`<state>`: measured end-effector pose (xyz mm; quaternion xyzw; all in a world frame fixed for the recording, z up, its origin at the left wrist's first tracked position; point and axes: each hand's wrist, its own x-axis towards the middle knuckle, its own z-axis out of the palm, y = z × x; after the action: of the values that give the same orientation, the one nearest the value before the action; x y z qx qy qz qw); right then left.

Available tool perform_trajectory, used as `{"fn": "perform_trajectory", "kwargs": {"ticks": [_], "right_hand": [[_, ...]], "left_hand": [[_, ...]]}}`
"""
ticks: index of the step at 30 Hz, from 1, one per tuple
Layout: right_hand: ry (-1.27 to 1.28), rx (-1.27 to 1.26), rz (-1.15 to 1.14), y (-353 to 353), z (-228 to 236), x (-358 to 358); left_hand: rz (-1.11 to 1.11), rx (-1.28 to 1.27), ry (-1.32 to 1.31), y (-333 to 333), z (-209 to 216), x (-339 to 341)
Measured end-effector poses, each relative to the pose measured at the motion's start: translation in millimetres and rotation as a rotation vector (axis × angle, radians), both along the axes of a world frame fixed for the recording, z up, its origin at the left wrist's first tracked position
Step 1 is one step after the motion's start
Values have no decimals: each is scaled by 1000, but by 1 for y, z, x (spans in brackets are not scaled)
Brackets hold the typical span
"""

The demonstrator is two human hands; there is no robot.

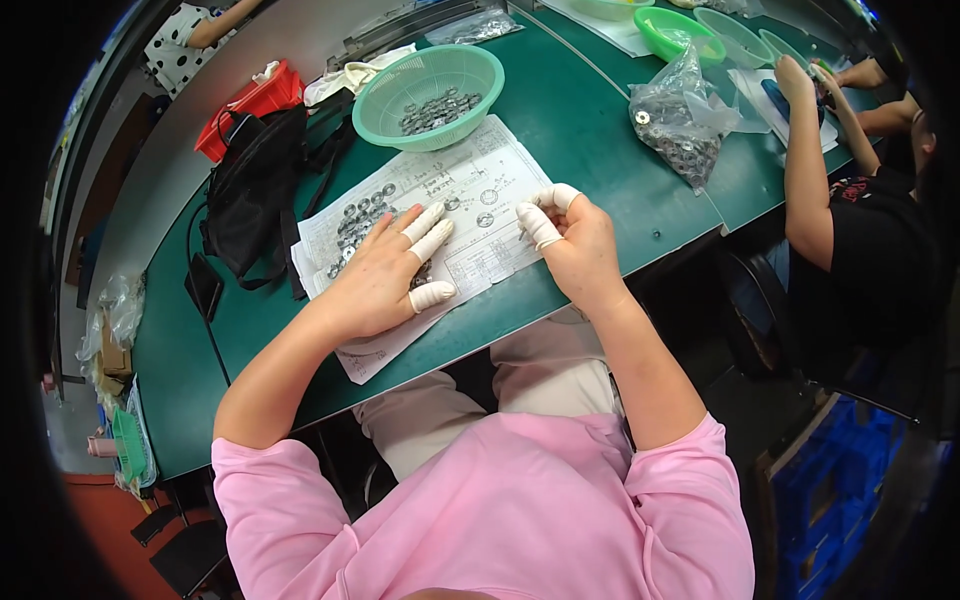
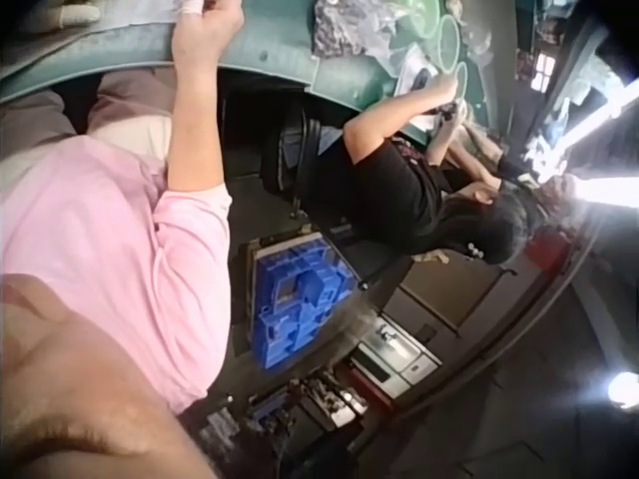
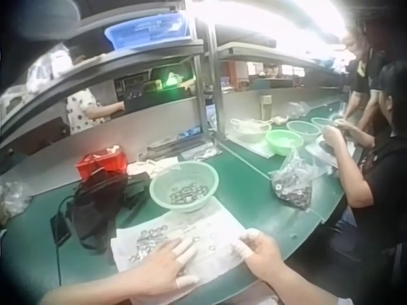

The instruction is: Manually picking small metal components and placing them into a plastic bag.

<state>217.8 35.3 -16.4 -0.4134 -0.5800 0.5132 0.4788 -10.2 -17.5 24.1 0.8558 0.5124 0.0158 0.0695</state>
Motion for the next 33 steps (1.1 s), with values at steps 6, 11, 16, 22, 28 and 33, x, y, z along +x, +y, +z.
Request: {"fn": "perform_trajectory", "kwargs": {"ticks": [6,11,16,22,28,33], "right_hand": [[63,-52,1,1,-1,0],[15,-39,-22,-3,-1,0],[-1,-44,-11,-3,2,-3],[-57,-57,-13,-1,5,-3],[-53,-68,-31,-4,5,-5],[-36,-36,-5,-6,2,-5]], "left_hand": [[-32,149,-212,4,11,7],[-7,124,-330,29,8,25],[46,210,-415,47,-17,23],[46,115,-272,44,-16,17],[48,160,-361,36,-15,21],[28,211,-468,37,-23,24]]}}
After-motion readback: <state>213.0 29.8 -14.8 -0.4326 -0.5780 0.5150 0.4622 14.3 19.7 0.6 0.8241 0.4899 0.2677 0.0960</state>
